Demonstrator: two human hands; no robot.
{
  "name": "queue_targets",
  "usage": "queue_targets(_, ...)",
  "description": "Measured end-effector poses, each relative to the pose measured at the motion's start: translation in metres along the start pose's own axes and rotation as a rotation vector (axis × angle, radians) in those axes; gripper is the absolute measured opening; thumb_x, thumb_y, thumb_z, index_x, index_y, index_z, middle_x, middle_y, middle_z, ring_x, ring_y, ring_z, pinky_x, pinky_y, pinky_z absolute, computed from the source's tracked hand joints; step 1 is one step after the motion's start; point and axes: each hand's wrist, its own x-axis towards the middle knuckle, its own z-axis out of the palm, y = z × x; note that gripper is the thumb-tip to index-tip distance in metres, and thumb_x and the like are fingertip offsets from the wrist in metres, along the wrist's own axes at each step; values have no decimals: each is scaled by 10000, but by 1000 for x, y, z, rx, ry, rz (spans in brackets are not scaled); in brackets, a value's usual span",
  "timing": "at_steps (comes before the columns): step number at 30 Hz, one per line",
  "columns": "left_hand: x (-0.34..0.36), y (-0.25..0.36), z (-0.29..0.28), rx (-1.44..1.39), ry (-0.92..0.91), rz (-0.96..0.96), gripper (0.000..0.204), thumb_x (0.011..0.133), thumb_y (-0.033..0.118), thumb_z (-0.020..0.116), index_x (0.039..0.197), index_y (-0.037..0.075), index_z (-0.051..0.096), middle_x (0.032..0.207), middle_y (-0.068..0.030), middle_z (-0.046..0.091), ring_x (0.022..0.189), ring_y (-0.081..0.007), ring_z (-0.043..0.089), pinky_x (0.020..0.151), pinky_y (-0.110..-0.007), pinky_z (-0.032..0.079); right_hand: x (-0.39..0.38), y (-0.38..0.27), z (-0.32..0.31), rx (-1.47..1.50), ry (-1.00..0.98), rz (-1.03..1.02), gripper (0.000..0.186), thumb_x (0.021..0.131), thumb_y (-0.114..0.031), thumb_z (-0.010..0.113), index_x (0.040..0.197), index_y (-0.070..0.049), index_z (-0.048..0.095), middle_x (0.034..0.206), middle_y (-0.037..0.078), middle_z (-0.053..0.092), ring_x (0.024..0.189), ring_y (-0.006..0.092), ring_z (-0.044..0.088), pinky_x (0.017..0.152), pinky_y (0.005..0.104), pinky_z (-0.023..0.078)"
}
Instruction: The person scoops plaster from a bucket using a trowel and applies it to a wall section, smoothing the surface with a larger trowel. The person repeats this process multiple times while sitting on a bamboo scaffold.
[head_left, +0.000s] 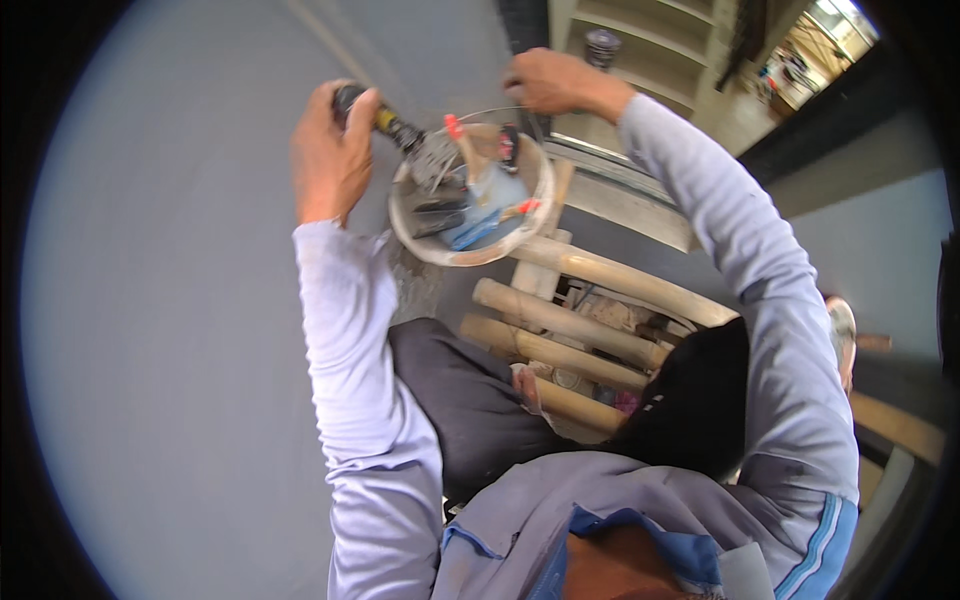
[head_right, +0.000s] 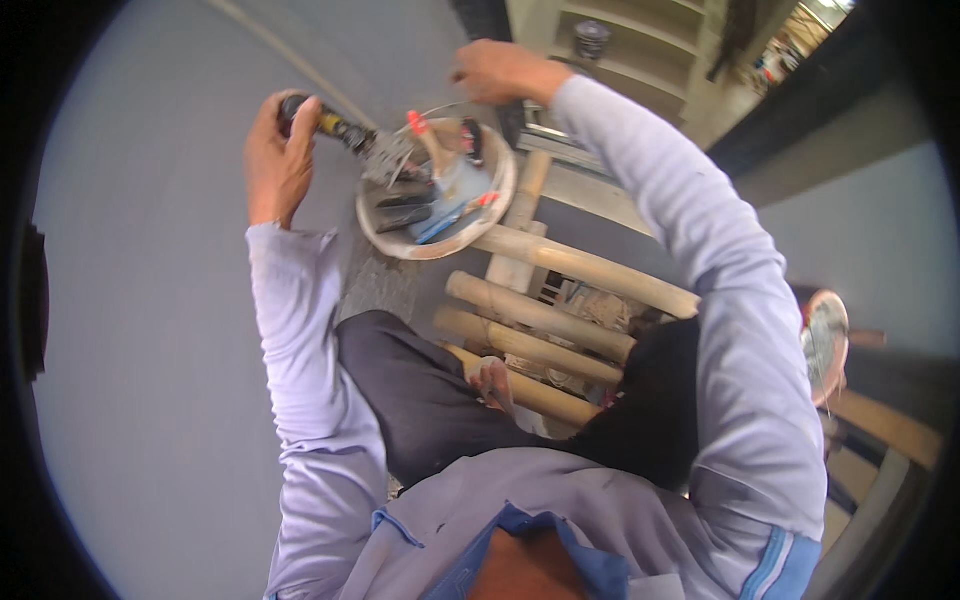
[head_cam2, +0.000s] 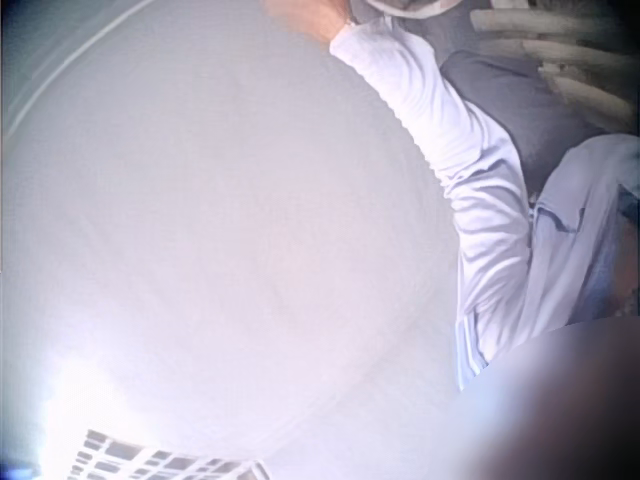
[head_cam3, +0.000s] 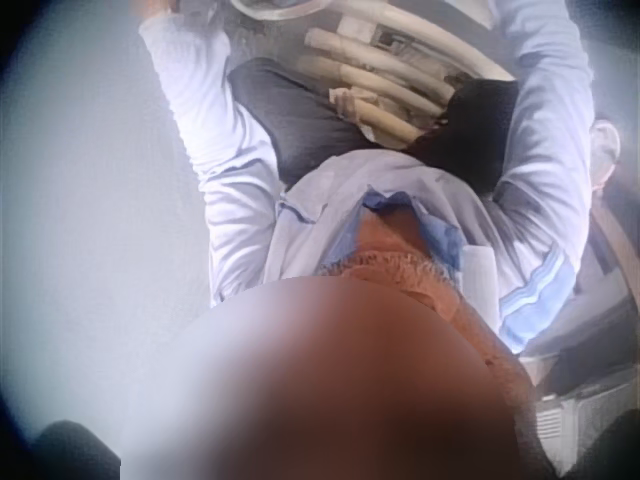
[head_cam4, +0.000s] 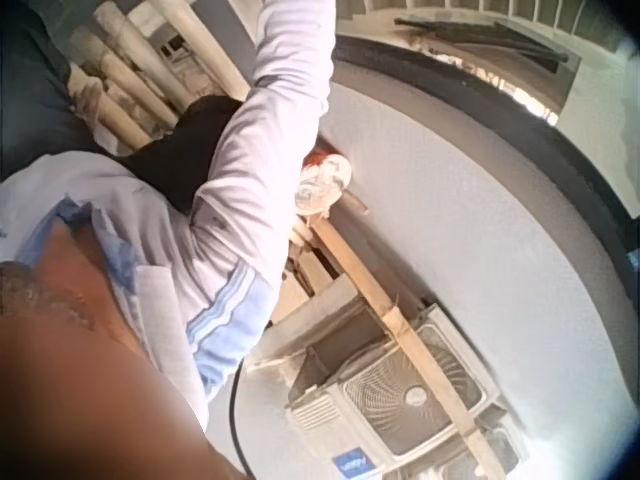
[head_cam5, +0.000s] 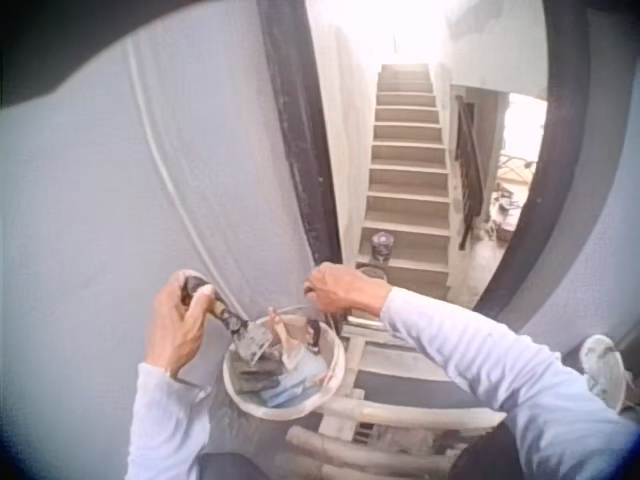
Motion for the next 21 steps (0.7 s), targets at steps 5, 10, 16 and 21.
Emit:
queue_targets(5, 4, -7, -1, 116, -66, -127, 329, 921, 295, 551, 968, -28, 585, 763, -99, 613, 685, -158, 589, 632, -294, 478, -22, -35, -21, 82, -58, 8, 240, 834, -150, 510, 951, -8, 665, 874, 210, 663, 835, 385, 634, 762, 453, 501)
queue_targets(10, 1, -29, -2, -110, -38, -342, 350, 965, 291, 512, 1068, -43, 529, 886, -85, 590, 729, -138, 586, 668, -278, 526, -52, 1, -14, 108, -152, -8, 201, 833, -137, 520, 900, 0, 651, 831, 196, 655, 818, 379, 619, 766, 440, 484)
queue_targets(16, -29, -47, -13, -308, 34, -470, 293, 960, 237, 537, 1055, -40, 519, 901, -101, 588, 754, -137, 611, 683, -259, 546, -64, 2, -9, 182, -77, -9, 184, 825, -111, 549, 922, 2, 658, 871, 183, 662, 815, 368, 621, 754, 428, 487)
queue_targets(21, -79, -55, -20, -561, 93, -673, 153, 921, 129, 600, 924, 5, 512, 862, -83, 578, 764, -151, 637, 715, -246, 582, -67, -18, -12, 149, -175, -37, 193, 833, -120, 546, 936, -5, 661, 866, 184, 661, 824, 367, 622, 754, 429, 492)
